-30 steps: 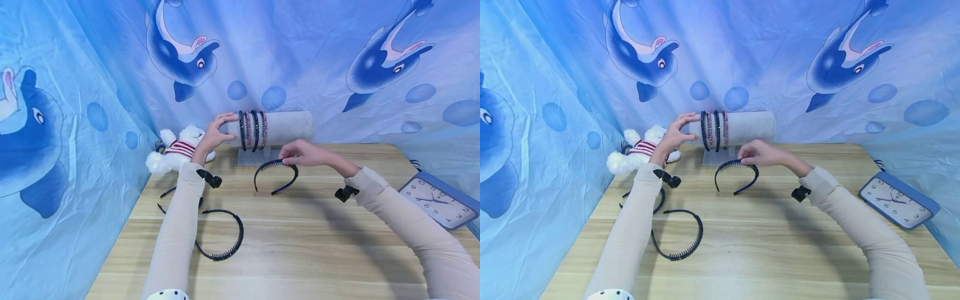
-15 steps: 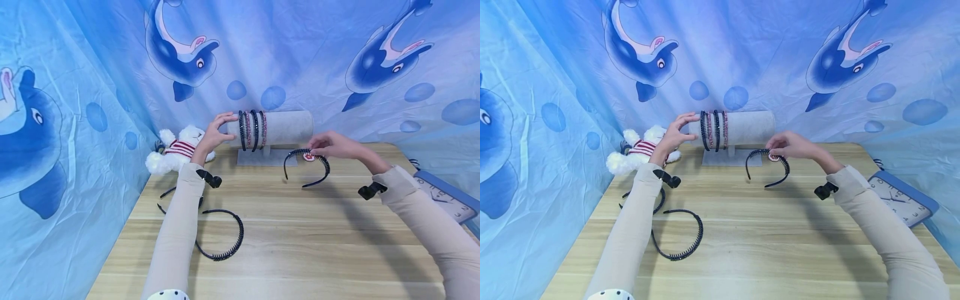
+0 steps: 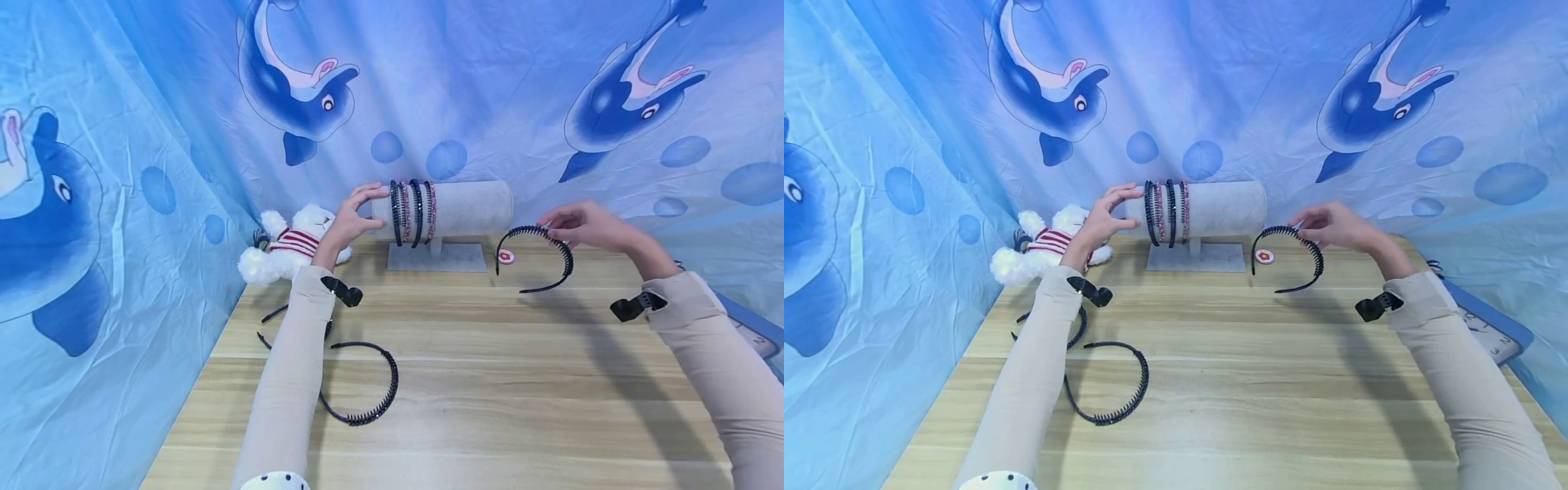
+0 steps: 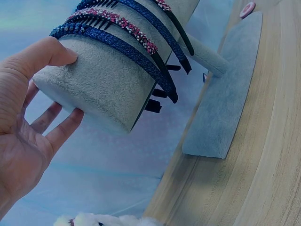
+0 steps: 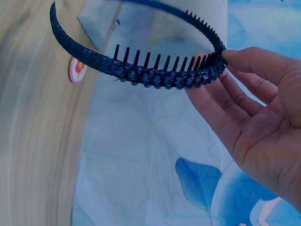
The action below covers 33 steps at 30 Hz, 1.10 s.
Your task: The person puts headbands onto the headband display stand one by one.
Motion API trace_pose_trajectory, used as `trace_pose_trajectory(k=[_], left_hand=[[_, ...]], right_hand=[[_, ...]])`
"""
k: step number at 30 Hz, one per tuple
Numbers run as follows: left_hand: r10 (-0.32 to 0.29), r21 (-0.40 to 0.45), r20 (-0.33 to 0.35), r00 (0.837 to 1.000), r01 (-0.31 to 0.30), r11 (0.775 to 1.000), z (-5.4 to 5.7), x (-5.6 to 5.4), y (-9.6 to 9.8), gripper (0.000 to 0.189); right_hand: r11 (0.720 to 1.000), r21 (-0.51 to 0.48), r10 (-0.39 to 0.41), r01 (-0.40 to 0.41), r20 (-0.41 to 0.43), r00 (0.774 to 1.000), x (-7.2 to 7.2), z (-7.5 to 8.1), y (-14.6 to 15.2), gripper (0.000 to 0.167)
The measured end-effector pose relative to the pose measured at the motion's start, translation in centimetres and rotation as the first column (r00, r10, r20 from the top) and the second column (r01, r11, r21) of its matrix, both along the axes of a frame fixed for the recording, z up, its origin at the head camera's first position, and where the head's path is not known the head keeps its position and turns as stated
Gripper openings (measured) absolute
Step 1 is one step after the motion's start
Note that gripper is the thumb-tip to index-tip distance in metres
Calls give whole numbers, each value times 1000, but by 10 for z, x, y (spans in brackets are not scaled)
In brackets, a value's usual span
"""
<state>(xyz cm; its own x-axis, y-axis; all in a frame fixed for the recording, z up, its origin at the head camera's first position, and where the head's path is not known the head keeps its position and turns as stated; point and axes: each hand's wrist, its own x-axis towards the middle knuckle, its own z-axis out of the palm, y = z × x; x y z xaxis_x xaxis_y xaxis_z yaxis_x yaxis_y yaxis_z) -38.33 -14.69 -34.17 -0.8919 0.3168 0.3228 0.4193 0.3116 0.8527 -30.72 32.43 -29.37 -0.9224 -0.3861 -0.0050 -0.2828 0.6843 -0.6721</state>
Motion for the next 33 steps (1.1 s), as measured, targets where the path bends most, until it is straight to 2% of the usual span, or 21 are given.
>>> trace_pose_trajectory(k=[2,4,9,14,18,23,30,33], left_hand=[[-3,3,6,1000,3,1000,5,6,1,60],[-4,12,-2,1000,4,1000,3,5,1,59],[4,30,-44,999,-3,1000,-12,-12,-3,58],[2,29,-53,999,-1,1000,-13,-14,-4,59],[-1,33,-49,999,2,999,-13,-15,-4,60],[-5,29,-31,999,6,1000,-10,-11,-2,61],[-12,13,-7,1000,12,1000,5,6,1,59],[-8,18,-2,1000,8,1000,3,4,1,59]], right_hand=[[1000,-4,-30,30,-28,999,0,2,4,33],[998,-9,-58,57,-48,997,-2,4,6,33],[992,-21,-128,127,-90,988,-5,6,7,36],[983,-87,-175,164,-133,976,-10,5,0,38],[967,-162,-218,196,-133,967,-15,3,-7,38],[944,-238,-262,228,-119,958,-27,-1,-12,38],[912,-332,-299,241,-135,945,-40,-3,-23,37],[911,-334,-309,243,-159,938,-42,-2,-30,35]])
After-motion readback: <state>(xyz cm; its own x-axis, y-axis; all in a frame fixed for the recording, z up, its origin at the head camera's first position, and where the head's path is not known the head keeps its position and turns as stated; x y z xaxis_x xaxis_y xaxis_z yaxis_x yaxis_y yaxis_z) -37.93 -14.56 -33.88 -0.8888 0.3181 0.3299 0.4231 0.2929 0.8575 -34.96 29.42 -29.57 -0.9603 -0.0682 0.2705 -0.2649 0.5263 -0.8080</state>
